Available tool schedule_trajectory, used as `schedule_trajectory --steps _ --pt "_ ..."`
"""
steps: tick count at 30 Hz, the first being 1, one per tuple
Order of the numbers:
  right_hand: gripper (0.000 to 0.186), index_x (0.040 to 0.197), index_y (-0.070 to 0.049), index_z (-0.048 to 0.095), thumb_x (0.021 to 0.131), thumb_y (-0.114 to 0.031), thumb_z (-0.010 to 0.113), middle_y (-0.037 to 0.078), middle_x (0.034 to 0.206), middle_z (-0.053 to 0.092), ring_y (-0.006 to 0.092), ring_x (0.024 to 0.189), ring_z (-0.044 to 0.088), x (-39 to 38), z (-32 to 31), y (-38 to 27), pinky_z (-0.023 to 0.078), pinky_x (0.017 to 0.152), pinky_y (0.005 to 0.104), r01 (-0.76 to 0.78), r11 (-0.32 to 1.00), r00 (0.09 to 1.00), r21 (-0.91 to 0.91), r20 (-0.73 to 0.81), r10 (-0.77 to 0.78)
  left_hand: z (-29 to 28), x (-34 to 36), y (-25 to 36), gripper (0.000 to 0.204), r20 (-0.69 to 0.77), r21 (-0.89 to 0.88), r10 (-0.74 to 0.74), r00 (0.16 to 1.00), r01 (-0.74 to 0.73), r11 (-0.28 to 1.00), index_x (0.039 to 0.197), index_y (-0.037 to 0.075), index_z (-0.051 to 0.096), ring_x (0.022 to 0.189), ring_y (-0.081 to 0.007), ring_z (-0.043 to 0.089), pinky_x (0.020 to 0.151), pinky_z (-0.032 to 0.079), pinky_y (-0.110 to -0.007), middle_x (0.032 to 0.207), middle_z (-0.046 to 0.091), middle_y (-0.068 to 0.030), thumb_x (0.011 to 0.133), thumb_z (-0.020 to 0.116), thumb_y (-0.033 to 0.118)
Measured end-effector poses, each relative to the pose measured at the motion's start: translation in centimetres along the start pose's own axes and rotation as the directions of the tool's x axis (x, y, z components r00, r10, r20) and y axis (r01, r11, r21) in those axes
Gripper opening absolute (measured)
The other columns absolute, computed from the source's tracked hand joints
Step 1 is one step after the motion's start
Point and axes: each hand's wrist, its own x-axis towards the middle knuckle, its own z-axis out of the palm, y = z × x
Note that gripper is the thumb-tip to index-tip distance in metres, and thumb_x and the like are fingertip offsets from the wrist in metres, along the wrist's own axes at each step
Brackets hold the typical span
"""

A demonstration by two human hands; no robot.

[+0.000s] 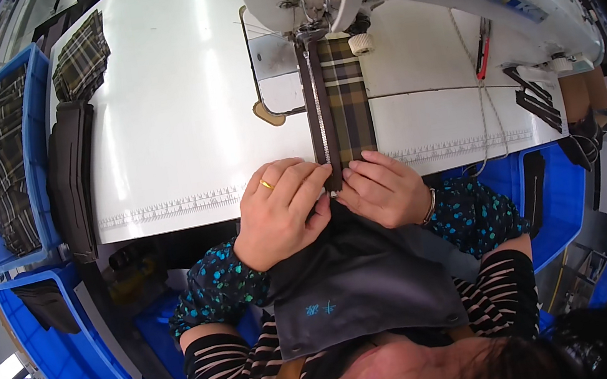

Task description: The person operates an industrial sewing machine to attach a zipper to a piece of dark fabric. They align the zipper with the fabric edge, guide the material under the presser foot, and sew along the zipper teeth. The person handles the fabric and zipper with both hands, adjusting the position as needed to ensure a straight stitch.

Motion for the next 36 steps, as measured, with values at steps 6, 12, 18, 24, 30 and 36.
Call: schedule_trajectory --steps 6,12,18,24,30,36 --pt "0.018 0.105 -0.014 0.079 0.088 -0.018 0.073 0.004 0.106 0.069 0.0210 0.104 0.071 0.4 -0.8 0.3 0.057 0.104 0.0415 0.026 1.000 0.999 -0.004 0.040 -0.025 -0.5 0.1 0.3 0.045 0.053 0.001 0.018 0.998 -0.018 1.000 0.117 0.010 0.078 0.099 -0.0256 0.067 0.087 0.055 -0.042 0.108 0.067 -0.0025 0.072 0.081 0.012" --pt "0.019 0.107 -0.014 0.079 0.089 -0.019 0.074 0.004 0.106 0.070 0.0211 0.102 0.071 0.4 -0.6 0.2 0.058 0.103 0.0412 -0.015 1.000 1.000 0.018 0.013 0.015 0.6 -0.7 -0.1 0.042 -0.012 0.051 0.085 0.996 -0.084 0.995 0.116 0.011 0.079 0.095 -0.0238 0.067 0.084 0.056 -0.040 0.106 0.067 -0.0020 0.074 0.082 0.013" --pt "0.020 0.104 -0.009 0.078 0.089 -0.023 0.079 0.007 0.108 0.072 0.0233 0.104 0.072 0.0 -0.6 0.2 0.059 0.102 0.0411 -0.017 0.999 1.000 0.049 -0.016 0.018 0.5 -0.6 -0.3 0.040 -0.034 0.046 0.116 0.993 -0.114 0.992 0.110 0.012 0.081 0.089 -0.0208 0.065 0.079 0.055 -0.038 0.097 0.066 0.0012 0.071 0.083 0.010" --pt "0.022 0.103 -0.006 0.077 0.090 -0.024 0.079 0.010 0.111 0.074 0.0252 0.107 0.073 -0.3 -0.6 0.4 0.059 0.101 0.0417 -0.006 0.998 1.000 0.069 -0.019 0.008 0.6 -1.4 0.2 0.039 -0.043 0.076 0.140 0.989 -0.137 0.988 0.105 0.013 0.083 0.082 -0.0184 0.059 0.073 0.053 -0.036 0.086 0.058 0.0035 0.066 0.086 0.010" --pt "0.021 0.099 -0.006 0.075 0.087 -0.023 0.081 0.009 0.108 0.074 0.0253 0.104 0.072 -0.3 -1.1 0.4 0.060 0.098 0.0412 -0.058 0.983 0.998 0.176 -0.009 0.060 0.7 -1.5 0.4 0.036 -0.052 0.083 0.133 0.990 -0.128 0.988 0.103 0.012 0.082 0.087 -0.0198 0.063 0.074 0.055 -0.036 0.092 0.064 0.0028 0.067 0.086 0.010" --pt "0.029 0.101 -0.005 0.072 0.080 -0.020 0.084 0.009 0.106 0.069 0.0292 0.099 0.070 3.4 -3.5 3.3 0.060 0.090 0.0426 -0.180 0.954 0.983 0.240 0.089 0.163 0.6 -1.1 0.2 0.027 -0.028 0.039 0.138 0.990 -0.137 0.990 0.100 0.009 0.081 0.104 -0.0248 0.070 0.088 0.060 -0.040 0.121 0.077 -0.0036 0.072 0.082 0.009"
